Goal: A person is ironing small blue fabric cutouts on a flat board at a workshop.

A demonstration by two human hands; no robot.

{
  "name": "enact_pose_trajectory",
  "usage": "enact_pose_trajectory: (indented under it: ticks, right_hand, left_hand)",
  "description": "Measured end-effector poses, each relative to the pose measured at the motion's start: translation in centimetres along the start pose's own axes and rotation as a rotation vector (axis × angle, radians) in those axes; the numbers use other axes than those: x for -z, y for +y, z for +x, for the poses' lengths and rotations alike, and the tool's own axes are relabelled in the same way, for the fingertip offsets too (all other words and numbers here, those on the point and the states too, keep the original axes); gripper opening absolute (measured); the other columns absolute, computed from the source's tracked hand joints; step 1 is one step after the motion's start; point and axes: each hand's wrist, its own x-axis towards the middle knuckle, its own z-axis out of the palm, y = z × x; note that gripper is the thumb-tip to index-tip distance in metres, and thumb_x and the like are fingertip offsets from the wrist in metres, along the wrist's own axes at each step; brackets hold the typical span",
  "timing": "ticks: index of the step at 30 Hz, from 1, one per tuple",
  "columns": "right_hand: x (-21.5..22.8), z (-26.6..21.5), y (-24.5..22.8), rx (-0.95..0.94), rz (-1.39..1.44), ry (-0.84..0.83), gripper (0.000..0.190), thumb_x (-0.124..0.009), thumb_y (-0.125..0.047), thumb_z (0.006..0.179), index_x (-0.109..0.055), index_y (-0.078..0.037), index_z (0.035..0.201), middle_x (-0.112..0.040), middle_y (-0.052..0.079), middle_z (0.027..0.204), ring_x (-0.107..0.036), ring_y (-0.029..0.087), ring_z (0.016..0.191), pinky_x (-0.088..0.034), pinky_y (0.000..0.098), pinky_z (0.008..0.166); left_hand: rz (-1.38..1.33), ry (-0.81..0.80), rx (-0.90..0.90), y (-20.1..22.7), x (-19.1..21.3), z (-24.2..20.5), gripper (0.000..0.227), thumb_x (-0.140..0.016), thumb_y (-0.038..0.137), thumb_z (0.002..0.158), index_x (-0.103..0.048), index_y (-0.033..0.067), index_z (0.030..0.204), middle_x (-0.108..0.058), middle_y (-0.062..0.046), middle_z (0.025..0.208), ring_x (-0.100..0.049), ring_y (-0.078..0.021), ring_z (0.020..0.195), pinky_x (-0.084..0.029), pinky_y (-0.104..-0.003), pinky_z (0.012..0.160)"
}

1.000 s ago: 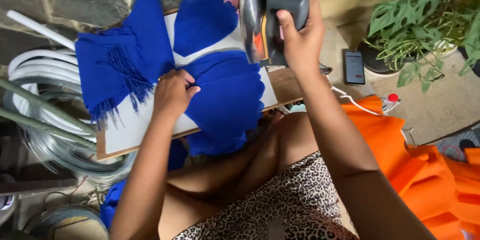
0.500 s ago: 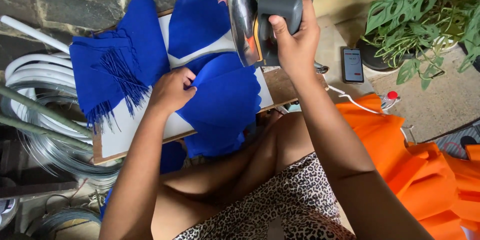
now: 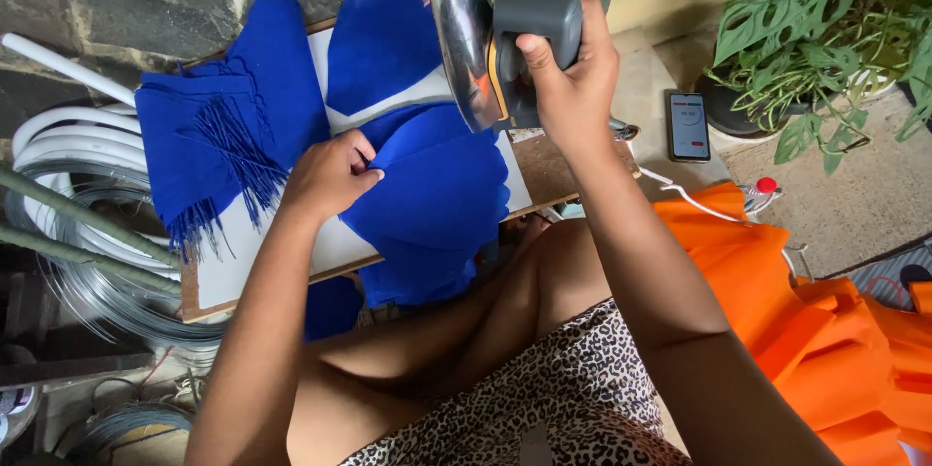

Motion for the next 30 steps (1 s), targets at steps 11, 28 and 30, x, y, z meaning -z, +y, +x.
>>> enact_pose_trajectory:
  ticks: [11,28,30]
  right_hand:
    - [0.0,0.2,-0.4,0.052,0.027,-0.044,0.027,-0.061,-0.018,0.087,-0.045,0.001,0.098,-0.055,0.010,0.079,-0.050,0.015,0.067,-0.044,0.0272,0.063]
    - [0.2,0.3,-0.6,0.028,0.031,-0.096,0.027,-0.063,-0.014,0.086,-0.046,0.001,0.099,-0.056,0.010,0.080,-0.051,0.016,0.067,-0.044,0.0274,0.063]
    - [0.6,0.3,-0.6,0.041,0.055,-0.129,0.026,-0.063,-0.012,0.086,-0.046,0.001,0.099,-0.057,0.011,0.080,-0.053,0.016,0.067,-0.045,0.0276,0.063]
  left_hand:
    - [0.017,0.022,0.054,-0.3,0.5,-0.3,0.021,-0.059,0.032,0.085,-0.065,0.0125,0.082,-0.062,-0.002,0.063,-0.054,-0.0166,0.049,-0.038,-0.029,0.048]
    - [-0.242,0.049,0.016,-0.6,0.8,-1.3,0.012,-0.072,0.013,0.070,-0.068,0.0077,0.080,-0.057,-0.003,0.059,-0.046,-0.0111,0.047,-0.037,-0.022,0.046]
    - [-0.245,0.085,0.024,-1.2,0.2,-0.9,0.012,-0.073,0.012,0.069,-0.069,0.0067,0.080,-0.058,-0.003,0.062,-0.048,-0.0117,0.048,-0.039,-0.022,0.048]
